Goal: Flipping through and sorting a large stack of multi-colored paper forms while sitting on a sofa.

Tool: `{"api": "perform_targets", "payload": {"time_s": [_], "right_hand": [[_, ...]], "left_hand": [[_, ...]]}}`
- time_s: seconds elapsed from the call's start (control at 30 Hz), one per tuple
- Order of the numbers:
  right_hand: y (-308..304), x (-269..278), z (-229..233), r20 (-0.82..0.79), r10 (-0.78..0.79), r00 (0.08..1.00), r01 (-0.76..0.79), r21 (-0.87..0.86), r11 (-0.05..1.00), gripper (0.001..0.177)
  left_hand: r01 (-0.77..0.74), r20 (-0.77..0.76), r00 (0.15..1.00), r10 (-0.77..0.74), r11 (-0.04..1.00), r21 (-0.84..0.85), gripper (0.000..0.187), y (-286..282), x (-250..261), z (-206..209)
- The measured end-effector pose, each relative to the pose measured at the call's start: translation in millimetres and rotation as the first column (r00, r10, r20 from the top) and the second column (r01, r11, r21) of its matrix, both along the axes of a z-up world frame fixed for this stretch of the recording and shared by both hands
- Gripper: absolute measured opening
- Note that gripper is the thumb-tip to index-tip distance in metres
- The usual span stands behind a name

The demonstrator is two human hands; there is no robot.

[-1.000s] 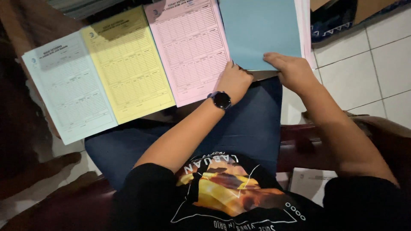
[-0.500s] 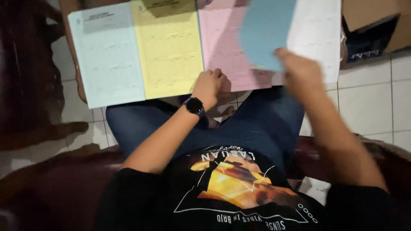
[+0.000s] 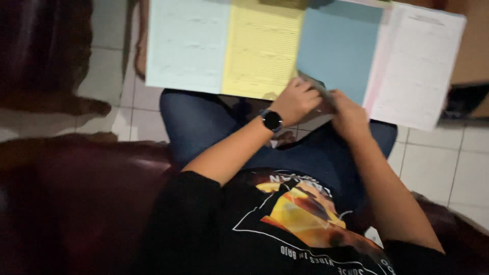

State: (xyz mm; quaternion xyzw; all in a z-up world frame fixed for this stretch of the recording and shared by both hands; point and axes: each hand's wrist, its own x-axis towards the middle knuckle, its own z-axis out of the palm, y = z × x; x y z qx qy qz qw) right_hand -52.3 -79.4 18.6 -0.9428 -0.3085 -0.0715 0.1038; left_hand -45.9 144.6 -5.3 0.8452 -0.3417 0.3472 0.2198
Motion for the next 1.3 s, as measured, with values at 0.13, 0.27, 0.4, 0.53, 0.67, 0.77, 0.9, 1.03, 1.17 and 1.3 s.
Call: {"api": "perform_targets", "payload": {"time_s": [0.13, 0.27, 0.4, 0.53, 0.67, 0.77, 0.9, 1.03, 1.17, 1.3], "right_hand": [[-23.6, 25.2, 14.4, 0.002, -0.078, 0.997, 0.077, 0.102, 0.992, 0.050], [63.2, 23.3, 61.2, 0.318, -0.025, 0.948, -0.007, 0.100, 0.995, 0.062], [181.8, 24.3, 46.7, 0.473, 0.105, 0.875, -0.049, -0.128, 0.991, 0.039], [195.1, 20.3, 4.0, 0.214, 0.200, 0.956, -0.156, -0.208, 0.966, 0.028], [193.8, 7.7, -8.9, 0.071, 0.217, 0.974, -0.214, -0.047, 0.976, 0.044], [185.6, 19.6, -18.6, -0.065, 0.169, 0.983, -0.171, -0.015, 0.985, 0.057], [173.3, 47.2, 9.1, -0.045, -0.001, 0.999, -0.002, -0.082, 0.997, 0.021], [262.5, 29.6, 84.6, 0.217, 0.093, 0.972, -0.080, -0.068, 0.995, 0.040], [374.6, 19.2, 62.9, 0.263, 0.218, 0.940, -0.188, -0.134, 0.973, 0.027], [413.9, 20.2, -16.4, 0.028, 0.303, 0.952, -0.290, -0.218, 0.932, 0.019]], "left_hand": [[-0.142, -0.031, 0.990, 0.140, 0.987, -0.070, 0.035, 57.1, -5.2, 13.7], [-0.267, -0.407, 0.836, 0.367, 0.921, 0.282, 0.021, 155.7, -20.7, 16.5], [-0.199, -0.331, 0.872, 0.360, 0.880, 0.432, 0.012, 193.9, -23.7, -0.4], [-0.214, -0.299, 0.895, 0.330, 0.908, 0.360, 0.014, 199.2, -17.3, -43.9], [-0.230, -0.120, 0.959, 0.255, 0.955, 0.189, 0.020, 195.3, -17.2, -22.7], [-0.238, -0.001, 0.971, 0.239, 0.967, 0.088, 0.021, 201.3, -23.9, -3.0], [-0.426, -0.219, 0.874, 0.434, 0.901, 0.084, 0.018, 260.2, -22.4, -18.3], [-0.407, -0.426, 0.772, 0.472, 0.882, 0.240, 0.056, 373.7, -52.7, -28.6], [-0.260, -0.593, 0.666, 0.454, 0.885, 0.385, 0.032, 388.7, -66.8, 18.7], [-0.234, -0.642, 0.639, 0.424, 0.902, 0.363, 0.013, 398.6, -69.0, 16.4]]}}
